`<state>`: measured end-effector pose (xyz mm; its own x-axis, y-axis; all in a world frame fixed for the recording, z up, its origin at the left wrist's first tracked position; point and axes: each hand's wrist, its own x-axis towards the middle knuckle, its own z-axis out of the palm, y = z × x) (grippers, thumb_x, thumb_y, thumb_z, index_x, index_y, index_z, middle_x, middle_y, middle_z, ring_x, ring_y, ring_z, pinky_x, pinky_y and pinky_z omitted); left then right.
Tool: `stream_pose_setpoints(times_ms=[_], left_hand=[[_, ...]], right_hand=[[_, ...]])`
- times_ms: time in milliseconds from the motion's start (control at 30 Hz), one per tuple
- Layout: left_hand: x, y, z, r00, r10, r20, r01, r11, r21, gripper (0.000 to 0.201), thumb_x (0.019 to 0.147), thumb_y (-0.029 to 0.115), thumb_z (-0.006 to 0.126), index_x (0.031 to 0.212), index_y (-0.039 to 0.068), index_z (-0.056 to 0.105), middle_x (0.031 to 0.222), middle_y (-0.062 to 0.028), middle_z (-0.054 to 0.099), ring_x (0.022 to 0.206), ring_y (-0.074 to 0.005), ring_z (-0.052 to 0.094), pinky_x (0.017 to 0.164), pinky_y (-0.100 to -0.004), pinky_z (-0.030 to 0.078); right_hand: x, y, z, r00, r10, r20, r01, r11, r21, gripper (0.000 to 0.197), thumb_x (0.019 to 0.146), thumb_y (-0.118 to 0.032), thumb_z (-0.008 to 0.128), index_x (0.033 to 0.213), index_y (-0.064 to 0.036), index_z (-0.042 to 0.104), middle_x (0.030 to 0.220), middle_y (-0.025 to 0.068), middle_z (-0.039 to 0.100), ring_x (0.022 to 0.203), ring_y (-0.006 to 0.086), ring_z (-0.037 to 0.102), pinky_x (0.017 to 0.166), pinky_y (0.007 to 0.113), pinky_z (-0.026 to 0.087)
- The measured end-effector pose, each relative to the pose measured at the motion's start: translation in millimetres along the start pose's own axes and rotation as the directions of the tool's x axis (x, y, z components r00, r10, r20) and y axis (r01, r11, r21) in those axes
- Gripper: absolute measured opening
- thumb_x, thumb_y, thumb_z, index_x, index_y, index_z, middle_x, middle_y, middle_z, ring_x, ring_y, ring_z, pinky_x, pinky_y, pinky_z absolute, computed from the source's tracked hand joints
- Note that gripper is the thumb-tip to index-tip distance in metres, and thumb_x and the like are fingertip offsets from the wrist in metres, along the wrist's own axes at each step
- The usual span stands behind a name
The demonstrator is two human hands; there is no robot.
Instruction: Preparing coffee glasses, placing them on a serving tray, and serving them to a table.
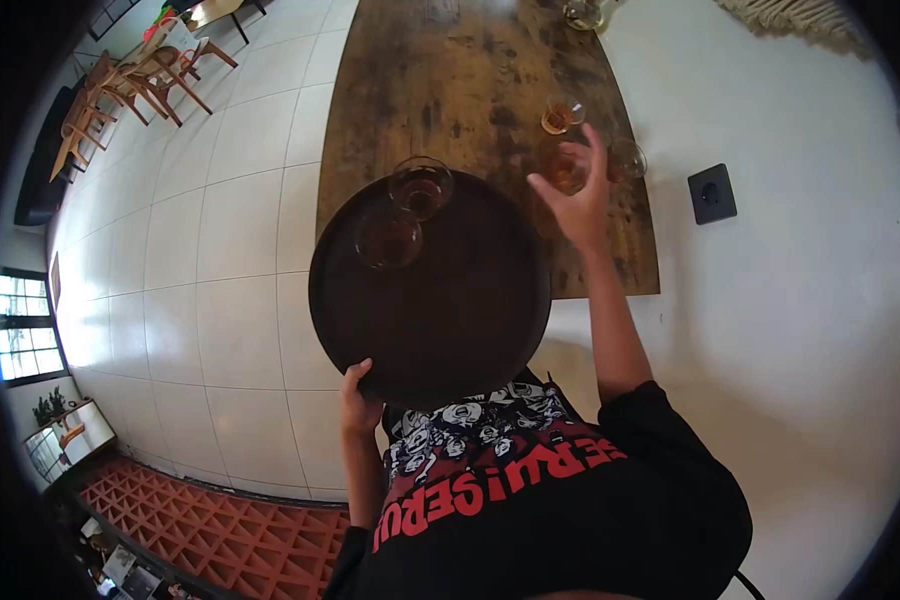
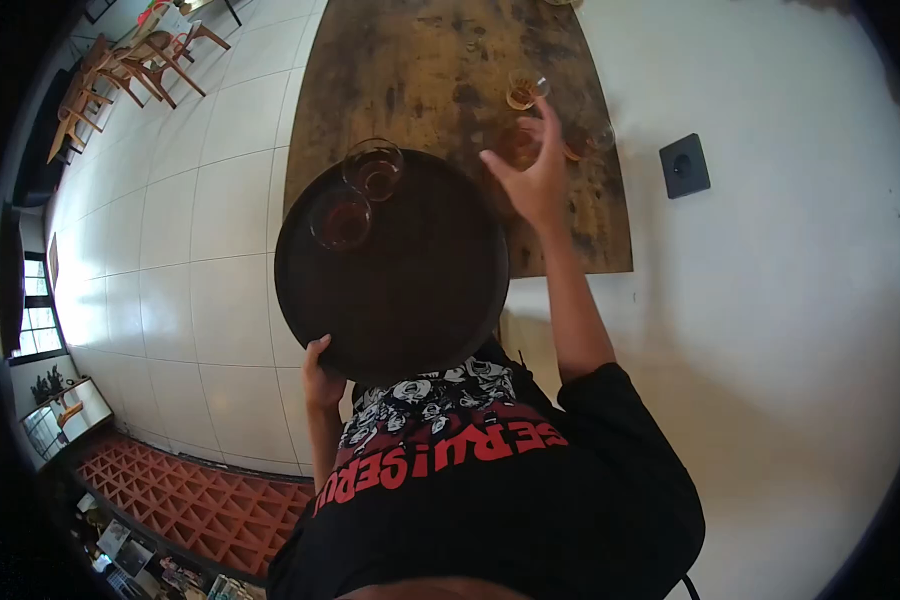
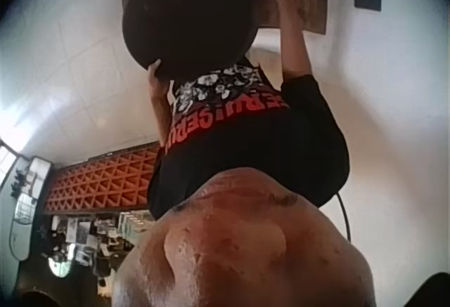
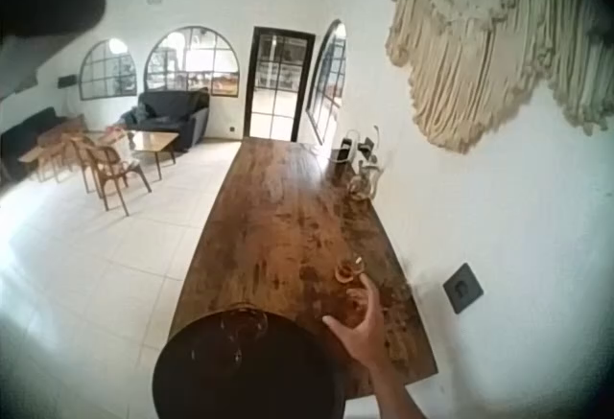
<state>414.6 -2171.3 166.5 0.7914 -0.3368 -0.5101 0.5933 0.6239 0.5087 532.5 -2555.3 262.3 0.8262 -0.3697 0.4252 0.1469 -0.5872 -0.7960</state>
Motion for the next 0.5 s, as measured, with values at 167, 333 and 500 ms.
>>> stream_pose_setpoints(times_ms=[167,333,500], left_hand=[[2.1,4.5,5.2,1.0,-0.019,-0.004,0.019,1.0,-0.015,0.047,0.095,0.022,0.056,0.134,-0.005,0.052,0.131,-0.0173,0.061,0.121,-0.0303,0.06,0.105,-0.0423,0.046],[2.2,-2.9,3.5,1.0,0.009,0.029,-0.008,0.999,-0.04,0.046,0.097,0.022,0.056,0.135,-0.004,0.052,0.132,-0.0161,0.061,0.12,-0.0289,0.06,0.104,-0.0418,0.046],[-7.6,-3.6,3.3,0.999,0.027,-0.024,-0.025,0.996,0.088,0.043,0.096,0.016,0.058,0.134,-0.003,0.052,0.129,-0.015,0.062,0.119,-0.0269,0.06,0.103,-0.04,0.047]], right_hand=[[16.1,41.8,-8.4,0.979,0.161,-0.128,-0.171,0.983,-0.069,0.1,0.074,-0.021,0.088,0.153,-0.007,0.029,0.125,0.0168,0.056,0.107,0.0246,0.058,0.093,0.04,0.049],[20.3,52.0,-6.9,0.978,0.163,-0.13,-0.17,0.985,-0.04,0.101,0.074,-0.023,0.088,0.153,-0.0062,0.028,0.131,0.0189,0.054,0.114,0.0277,0.056,0.098,0.042,0.047],[-14.6,4.4,-12.5,0.984,-0.067,-0.164,-0.015,0.891,-0.453,0.097,0.076,-0.023,0.085,0.153,-0.0053,0.029,0.139,0.021,0.051,0.124,0.0328,0.054,0.103,0.044,0.046]])
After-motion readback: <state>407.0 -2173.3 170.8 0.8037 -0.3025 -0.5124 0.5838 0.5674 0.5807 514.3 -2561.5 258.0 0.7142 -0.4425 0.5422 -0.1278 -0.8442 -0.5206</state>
